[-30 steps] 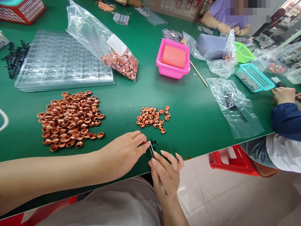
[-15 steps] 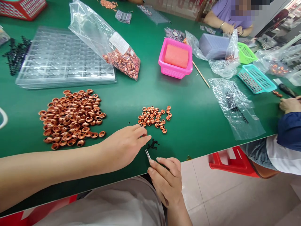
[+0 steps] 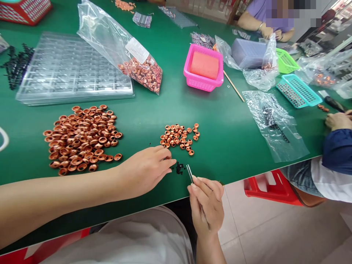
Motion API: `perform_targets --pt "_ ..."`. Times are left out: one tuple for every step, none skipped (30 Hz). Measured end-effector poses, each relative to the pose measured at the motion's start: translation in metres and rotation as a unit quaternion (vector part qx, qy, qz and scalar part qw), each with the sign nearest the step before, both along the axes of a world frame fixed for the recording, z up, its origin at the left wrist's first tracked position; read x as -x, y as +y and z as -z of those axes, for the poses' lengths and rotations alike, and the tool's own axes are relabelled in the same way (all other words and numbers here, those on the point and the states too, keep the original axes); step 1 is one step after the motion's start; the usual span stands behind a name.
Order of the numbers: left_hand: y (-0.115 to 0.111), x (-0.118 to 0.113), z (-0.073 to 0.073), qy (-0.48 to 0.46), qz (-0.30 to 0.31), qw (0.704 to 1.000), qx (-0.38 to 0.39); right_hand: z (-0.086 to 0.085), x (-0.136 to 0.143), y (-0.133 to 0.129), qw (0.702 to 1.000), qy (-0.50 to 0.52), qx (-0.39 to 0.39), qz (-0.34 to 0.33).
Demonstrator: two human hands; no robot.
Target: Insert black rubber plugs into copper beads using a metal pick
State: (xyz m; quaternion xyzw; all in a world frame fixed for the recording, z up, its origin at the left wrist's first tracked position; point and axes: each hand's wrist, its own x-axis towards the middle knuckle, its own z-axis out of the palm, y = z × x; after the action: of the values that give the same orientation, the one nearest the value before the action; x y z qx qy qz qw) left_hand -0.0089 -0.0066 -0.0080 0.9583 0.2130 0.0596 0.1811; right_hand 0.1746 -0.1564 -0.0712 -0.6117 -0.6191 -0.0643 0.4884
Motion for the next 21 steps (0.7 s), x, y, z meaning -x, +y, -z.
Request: perform_targets --pt "0.0 0.0 0.001 -0.005 -0.001 1.0 0.003 0.001 0.0 -0.001 1.0 0.018 -0.001 0.002" --pt "0.001 0.0 0.002 -0.011 -0.001 1.0 0.007 0.001 0.0 -0.002 0.999 0.032 0.0 0.002" --pt "0.001 -0.001 0.003 -0.018 -0.003 1.0 0.01 0.002 0.0 -0.003 0.999 0.041 0.003 0.002" --pt "0.002 -0.001 0.005 -0.028 -0.005 1.0 0.011 0.003 0.0 -0.004 0.999 0.046 0.006 0.001" --pt "0.002 -0.003 0.007 -0.04 -0.008 0.999 0.013 0.003 0.0 -0.005 0.999 0.048 0.01 0.0" --pt "0.002 -0.004 0.009 -0.052 -0.012 0.998 0.016 0.003 0.0 -0.005 0.999 0.048 0.014 -0.003" --pt "0.002 -0.006 0.011 -0.065 -0.018 0.998 0.019 0.003 0.001 -0.005 0.999 0.045 0.017 -0.007" --pt "0.002 -0.007 0.014 -0.078 -0.023 0.996 0.023 0.002 0.003 -0.004 0.999 0.04 0.019 -0.013" --pt "0.002 -0.009 0.016 -0.089 -0.029 0.995 0.026 0.002 0.004 -0.003 0.999 0.035 0.022 -0.021" --pt "0.001 -0.01 0.018 -0.101 -0.032 0.994 0.027 0.001 0.006 -0.002 0.999 0.03 0.024 -0.028" --pt "0.001 -0.011 0.02 -0.113 -0.035 0.993 0.025 0.001 0.008 0.0 0.999 0.025 0.025 -0.033" --pt "0.0 -0.012 0.022 -0.123 -0.036 0.992 0.023 0.0 0.01 0.002 0.999 0.018 0.026 -0.036" --pt "-0.001 -0.012 0.024 -0.131 -0.037 0.991 0.019 0.0 0.011 0.003 0.999 0.012 0.026 -0.037" --pt "-0.001 -0.012 0.025 -0.138 -0.038 0.99 0.015 0.0 0.012 0.005 0.999 0.005 0.025 -0.036" --pt "-0.001 -0.013 0.026 -0.144 -0.039 0.989 0.011 0.0 0.013 0.006 0.999 0.0 0.025 -0.034" --pt "-0.002 -0.013 0.026 -0.15 -0.04 0.988 0.009 0.0 0.014 0.007 0.999 -0.002 0.025 -0.032" --pt "-0.002 -0.013 0.026 -0.155 -0.04 0.987 0.007 0.0 0.015 0.007 0.999 -0.001 0.025 -0.031" --pt "-0.002 -0.013 0.026 -0.162 -0.04 0.986 0.007 0.0 0.015 0.008 0.999 0.003 0.024 -0.03" --pt "-0.002 -0.013 0.026 -0.171 -0.04 0.984 0.009 0.0 0.015 0.007 0.999 0.009 0.022 -0.03" --pt "-0.001 -0.013 0.025 -0.18 -0.04 0.983 0.011 0.0 0.015 0.007 0.999 0.016 0.02 -0.029" --pt "-0.001 -0.013 0.024 -0.19 -0.04 0.981 0.015 0.0 0.015 0.007 0.999 0.022 0.017 -0.029"
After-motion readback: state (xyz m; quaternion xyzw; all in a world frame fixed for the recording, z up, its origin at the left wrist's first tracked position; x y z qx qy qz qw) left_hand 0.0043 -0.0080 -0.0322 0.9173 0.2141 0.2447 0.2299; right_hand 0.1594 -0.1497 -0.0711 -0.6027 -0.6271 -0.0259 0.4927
